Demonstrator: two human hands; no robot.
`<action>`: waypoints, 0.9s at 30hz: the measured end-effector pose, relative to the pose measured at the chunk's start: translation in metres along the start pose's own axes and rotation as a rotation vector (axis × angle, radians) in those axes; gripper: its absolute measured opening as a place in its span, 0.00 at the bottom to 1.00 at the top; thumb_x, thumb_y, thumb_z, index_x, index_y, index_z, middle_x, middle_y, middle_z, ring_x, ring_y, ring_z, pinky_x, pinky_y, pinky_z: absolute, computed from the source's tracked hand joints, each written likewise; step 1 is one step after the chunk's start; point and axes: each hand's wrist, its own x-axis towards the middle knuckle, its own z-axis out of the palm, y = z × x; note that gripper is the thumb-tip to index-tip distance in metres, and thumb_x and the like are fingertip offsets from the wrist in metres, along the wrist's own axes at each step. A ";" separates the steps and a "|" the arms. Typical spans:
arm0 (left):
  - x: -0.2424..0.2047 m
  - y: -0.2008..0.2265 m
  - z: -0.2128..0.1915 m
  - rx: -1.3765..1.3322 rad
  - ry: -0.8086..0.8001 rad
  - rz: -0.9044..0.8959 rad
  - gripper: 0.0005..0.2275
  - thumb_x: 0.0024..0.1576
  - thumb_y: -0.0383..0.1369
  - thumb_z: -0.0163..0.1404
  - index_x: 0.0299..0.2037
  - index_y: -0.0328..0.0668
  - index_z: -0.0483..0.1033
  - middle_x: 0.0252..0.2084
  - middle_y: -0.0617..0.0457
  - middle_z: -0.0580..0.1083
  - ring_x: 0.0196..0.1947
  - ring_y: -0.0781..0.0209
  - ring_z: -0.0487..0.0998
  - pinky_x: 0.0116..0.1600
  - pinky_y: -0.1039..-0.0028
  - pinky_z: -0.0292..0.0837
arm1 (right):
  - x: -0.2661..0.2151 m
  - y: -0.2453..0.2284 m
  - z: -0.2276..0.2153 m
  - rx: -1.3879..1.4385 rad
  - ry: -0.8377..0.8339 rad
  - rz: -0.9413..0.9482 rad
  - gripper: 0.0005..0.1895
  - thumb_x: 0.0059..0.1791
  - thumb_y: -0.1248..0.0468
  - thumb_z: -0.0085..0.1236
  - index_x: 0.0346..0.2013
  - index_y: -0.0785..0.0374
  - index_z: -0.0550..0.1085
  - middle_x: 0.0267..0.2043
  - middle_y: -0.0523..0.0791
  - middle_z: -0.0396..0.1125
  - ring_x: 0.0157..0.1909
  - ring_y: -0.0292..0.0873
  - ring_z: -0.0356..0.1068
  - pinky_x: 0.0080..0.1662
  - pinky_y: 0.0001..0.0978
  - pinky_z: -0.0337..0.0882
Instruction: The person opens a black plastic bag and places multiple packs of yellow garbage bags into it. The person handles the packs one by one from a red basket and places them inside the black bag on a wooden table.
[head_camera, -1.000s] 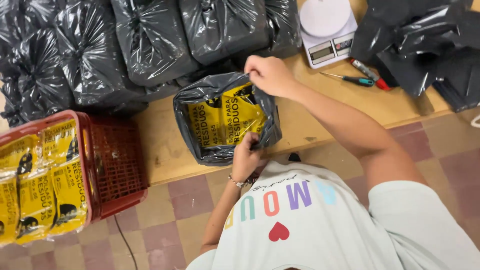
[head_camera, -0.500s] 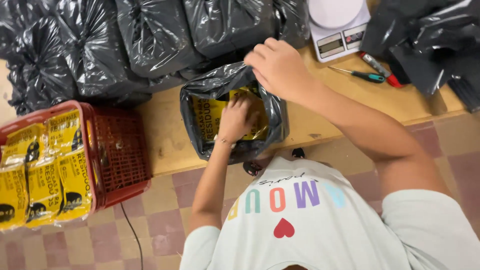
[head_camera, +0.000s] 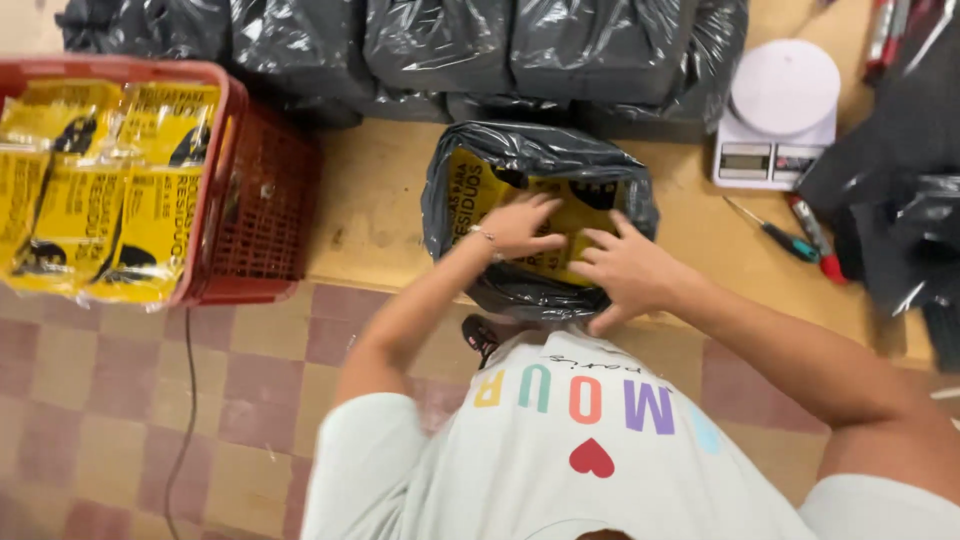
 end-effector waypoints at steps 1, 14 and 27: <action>-0.018 -0.008 -0.023 0.100 -0.135 -0.058 0.41 0.53 0.73 0.33 0.71 0.58 0.58 0.70 0.52 0.62 0.69 0.38 0.61 0.68 0.39 0.56 | -0.009 0.005 0.007 -0.060 -0.109 0.068 0.51 0.29 0.19 0.53 0.52 0.50 0.74 0.47 0.44 0.75 0.63 0.50 0.68 0.64 0.66 0.58; -0.104 -0.157 -0.102 0.914 0.181 -0.019 0.09 0.52 0.41 0.50 0.31 0.56 0.85 0.28 0.58 0.80 0.36 0.54 0.82 0.45 0.57 0.73 | -0.065 0.109 -0.009 -0.347 -0.403 0.399 0.19 0.45 0.37 0.50 0.31 0.41 0.80 0.62 0.49 0.71 0.54 0.42 0.78 0.52 0.48 0.73; -0.115 -0.041 -0.147 0.442 0.041 -0.041 0.37 0.55 0.71 0.29 0.28 0.53 0.85 0.41 0.63 0.78 0.39 0.46 0.79 0.45 0.48 0.66 | -0.056 0.108 -0.039 0.371 -0.182 0.530 0.24 0.46 0.41 0.57 0.24 0.58 0.71 0.28 0.41 0.70 0.44 0.44 0.70 0.44 0.38 0.66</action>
